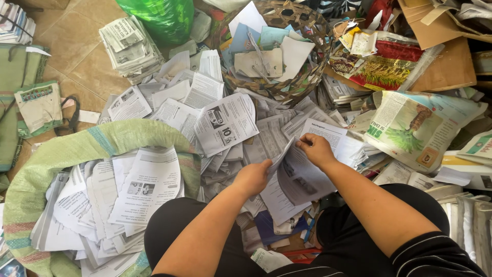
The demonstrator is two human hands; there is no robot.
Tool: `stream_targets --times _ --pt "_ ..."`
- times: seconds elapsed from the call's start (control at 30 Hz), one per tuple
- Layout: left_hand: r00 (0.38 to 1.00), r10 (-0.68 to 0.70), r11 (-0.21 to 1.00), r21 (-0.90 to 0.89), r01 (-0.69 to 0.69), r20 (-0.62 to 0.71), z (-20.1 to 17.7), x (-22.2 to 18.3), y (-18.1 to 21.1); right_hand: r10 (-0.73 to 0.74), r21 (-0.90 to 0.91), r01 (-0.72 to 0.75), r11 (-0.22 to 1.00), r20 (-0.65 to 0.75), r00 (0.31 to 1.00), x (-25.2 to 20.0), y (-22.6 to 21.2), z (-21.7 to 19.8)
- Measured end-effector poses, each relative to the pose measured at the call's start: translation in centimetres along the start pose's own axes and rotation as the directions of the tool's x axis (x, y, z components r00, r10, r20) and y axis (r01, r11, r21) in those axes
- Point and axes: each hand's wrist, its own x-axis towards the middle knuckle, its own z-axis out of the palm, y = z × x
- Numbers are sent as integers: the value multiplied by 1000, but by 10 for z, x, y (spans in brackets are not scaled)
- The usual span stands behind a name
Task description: The person sorts through a large pile of discarded papers and documents by hand, flipping through them and aligning them, then placing them onto the floor.
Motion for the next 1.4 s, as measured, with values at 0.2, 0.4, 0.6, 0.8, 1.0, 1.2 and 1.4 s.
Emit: stream_targets --times 0.2,0.4,0.6,0.8,1.0,1.2,1.4 --pt "1000 -3 1000 29 3 20 -24 -8 -6 -19 -25 21 999 48 999 0 -4 -19" --pt "998 11 999 45 -13 55 -39 -10 -2 -70 10 70 998 74 995 1 -12 -31" --pt "995 95 990 -100 -98 -34 -42 -15 -10 -46 64 55 996 -132 990 25 31 -47" --pt "977 124 951 -262 -166 -172 -61 -12 -35 76 94 -41 995 -407 910 36 63 -91" --pt "927 58 938 -298 -179 -372 -80 -9 -74 140 95 -104 990 -583 800 38 57 -128" --pt "855 -47 931 -332 -150 -517 -95 -13 -112 323 293 -142 946 -791 520 55 131 -224" --pt "904 -118 958 -285 -5 -412 -71 -3 -94 53 -38 -118 992 -728 683 64 86 -248"
